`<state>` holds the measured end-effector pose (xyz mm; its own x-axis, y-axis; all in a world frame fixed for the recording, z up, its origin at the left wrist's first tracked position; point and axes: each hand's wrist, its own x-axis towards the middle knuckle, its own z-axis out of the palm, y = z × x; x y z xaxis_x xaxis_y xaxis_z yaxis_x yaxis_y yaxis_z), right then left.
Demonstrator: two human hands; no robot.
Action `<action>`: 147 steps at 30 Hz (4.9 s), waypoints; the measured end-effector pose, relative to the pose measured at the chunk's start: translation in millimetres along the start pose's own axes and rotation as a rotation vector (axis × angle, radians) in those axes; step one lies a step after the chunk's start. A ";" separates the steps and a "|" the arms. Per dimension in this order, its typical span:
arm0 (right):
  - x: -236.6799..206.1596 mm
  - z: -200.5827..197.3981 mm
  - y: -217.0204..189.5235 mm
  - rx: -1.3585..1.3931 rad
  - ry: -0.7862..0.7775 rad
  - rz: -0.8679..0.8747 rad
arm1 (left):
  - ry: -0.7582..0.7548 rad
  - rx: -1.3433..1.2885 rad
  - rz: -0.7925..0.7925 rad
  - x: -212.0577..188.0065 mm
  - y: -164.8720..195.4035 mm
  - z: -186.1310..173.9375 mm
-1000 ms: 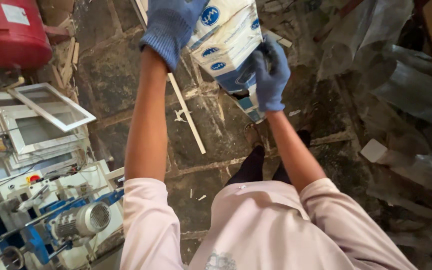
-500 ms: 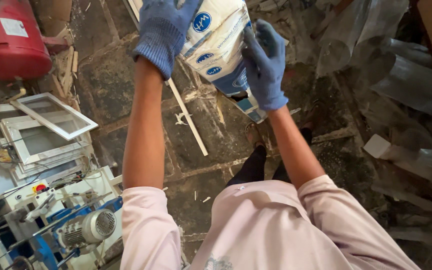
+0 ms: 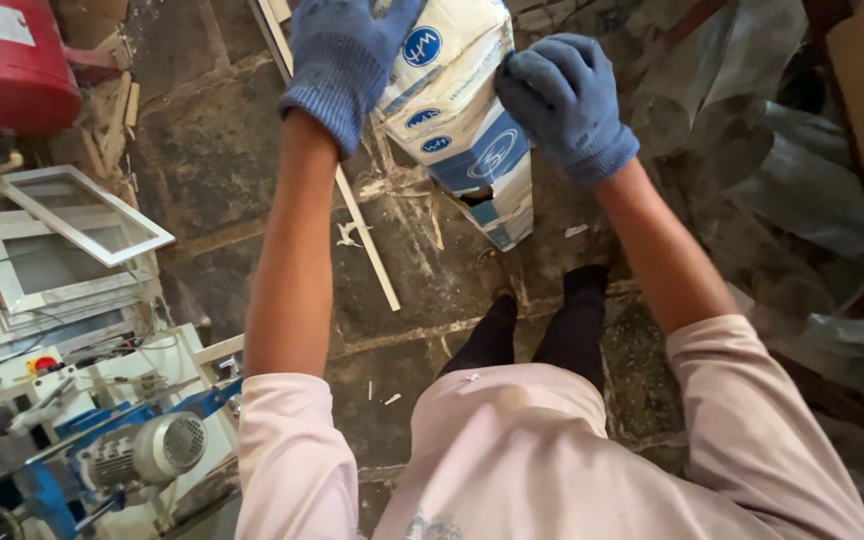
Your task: The person carries a long plastic-wrapped box from a workbench, cuts the plastic wrapping with red-handled pliers, and peels the wrapping off by hand, turning the box as they work. They finish holding the unwrapped box.
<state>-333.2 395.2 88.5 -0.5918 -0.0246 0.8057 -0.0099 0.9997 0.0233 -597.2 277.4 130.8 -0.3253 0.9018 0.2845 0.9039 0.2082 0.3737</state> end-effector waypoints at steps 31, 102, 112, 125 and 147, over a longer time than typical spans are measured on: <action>-33.7 40.5 -50.5 0.013 -0.011 0.141 | -0.088 0.054 -0.136 -44.2 -16.0 -2.7; -48.0 58.8 -165.8 2.230 0.831 1.406 | -0.012 0.016 -0.151 -61.7 -8.3 -37.2; -18.0 19.4 -134.6 0.710 0.179 0.918 | -0.018 0.027 -0.168 -61.5 0.0 -43.7; 17.5 -1.7 -52.6 0.168 -0.101 0.231 | 0.018 0.036 -0.120 -57.7 5.9 -43.6; 0.4 36.3 -39.9 0.018 0.099 0.072 | 0.006 0.030 -0.164 -56.1 14.3 -43.3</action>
<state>-362.3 355.5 66.4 -0.5087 0.0479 0.8596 0.0148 0.9988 -0.0469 -578.0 213.3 158.5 -0.4705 0.8526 0.2272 0.8465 0.3634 0.3891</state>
